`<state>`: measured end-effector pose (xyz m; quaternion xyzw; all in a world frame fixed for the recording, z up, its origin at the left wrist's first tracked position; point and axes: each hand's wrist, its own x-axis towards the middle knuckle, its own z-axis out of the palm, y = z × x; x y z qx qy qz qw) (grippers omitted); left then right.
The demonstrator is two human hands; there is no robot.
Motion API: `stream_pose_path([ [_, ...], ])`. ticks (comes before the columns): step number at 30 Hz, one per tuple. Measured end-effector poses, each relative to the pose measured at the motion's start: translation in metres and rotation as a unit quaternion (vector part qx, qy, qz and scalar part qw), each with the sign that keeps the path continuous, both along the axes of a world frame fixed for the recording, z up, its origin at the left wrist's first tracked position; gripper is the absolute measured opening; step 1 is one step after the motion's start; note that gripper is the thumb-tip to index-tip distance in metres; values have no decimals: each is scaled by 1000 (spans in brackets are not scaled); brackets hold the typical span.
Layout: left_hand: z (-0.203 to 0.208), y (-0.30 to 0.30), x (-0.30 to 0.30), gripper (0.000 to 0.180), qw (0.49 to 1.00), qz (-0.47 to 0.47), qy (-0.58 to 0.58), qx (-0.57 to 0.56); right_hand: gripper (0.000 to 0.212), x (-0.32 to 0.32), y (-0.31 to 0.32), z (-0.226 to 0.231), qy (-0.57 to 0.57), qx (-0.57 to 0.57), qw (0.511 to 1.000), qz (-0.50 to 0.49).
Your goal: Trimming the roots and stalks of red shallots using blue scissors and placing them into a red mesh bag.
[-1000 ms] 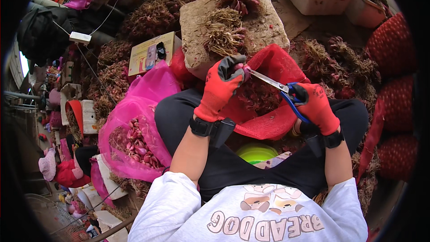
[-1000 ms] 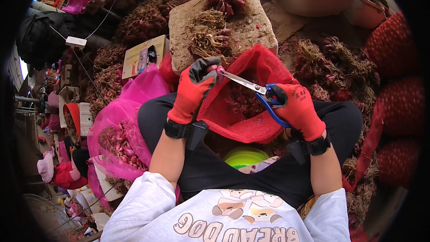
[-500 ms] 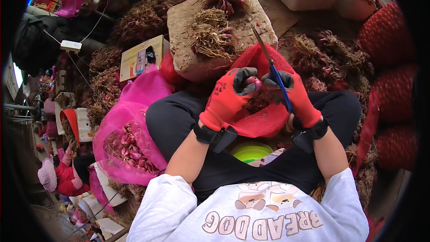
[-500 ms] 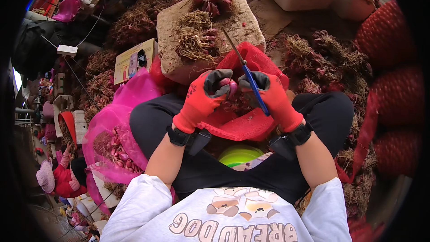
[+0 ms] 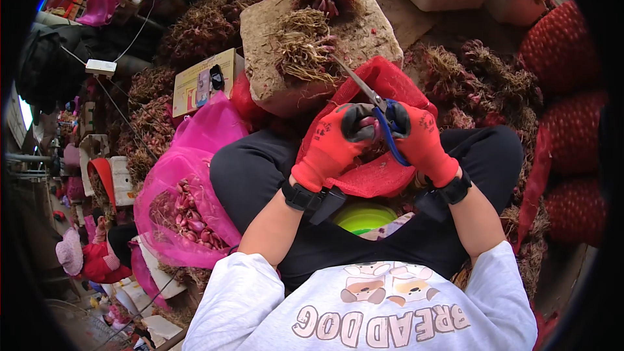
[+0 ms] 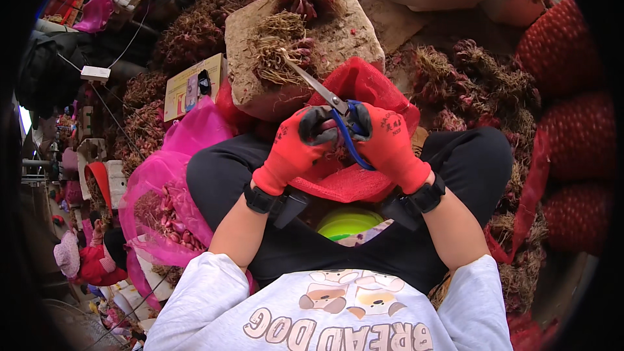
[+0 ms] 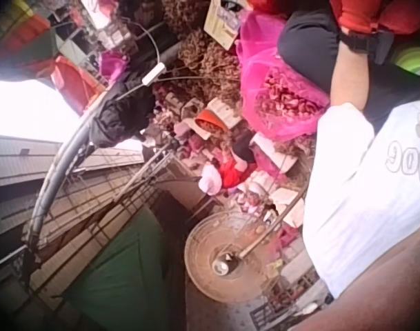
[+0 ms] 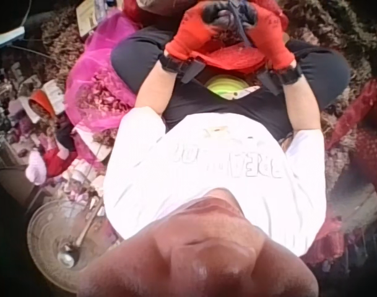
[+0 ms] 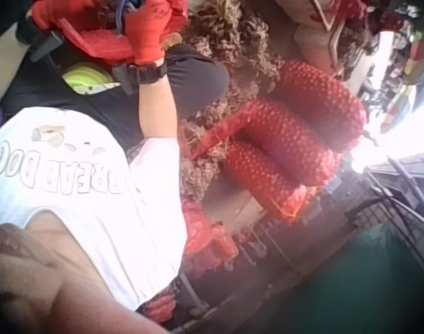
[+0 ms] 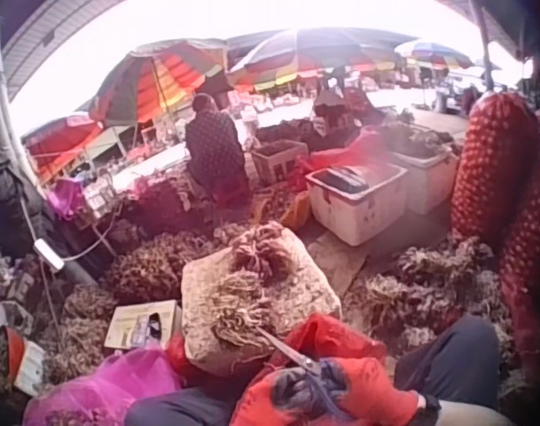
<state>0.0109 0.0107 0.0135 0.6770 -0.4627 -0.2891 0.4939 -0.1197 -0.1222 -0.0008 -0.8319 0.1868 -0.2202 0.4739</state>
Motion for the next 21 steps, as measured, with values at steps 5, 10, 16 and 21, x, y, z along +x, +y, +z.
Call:
stream_pose_path([
  [5, -1, 1, 4, 29, 991, 14, 130, -24, 23, -6, -21, -8, 49, 401, 915, 19],
  [10, -10, -2, -1, 28, 991, 25, 121, -55, 23, -4, -5, 11, 3, 238, 970, 37],
  [16, -1, -1, -3, 23, 997, 19, -75, 14, 28, -3, 6, 5, -20, 42, 999, 14],
  [21, -2, -1, 0, 24, 999, 4, -32, 13, 29, -2, 2, 4, -12, -33, 999, -11],
])
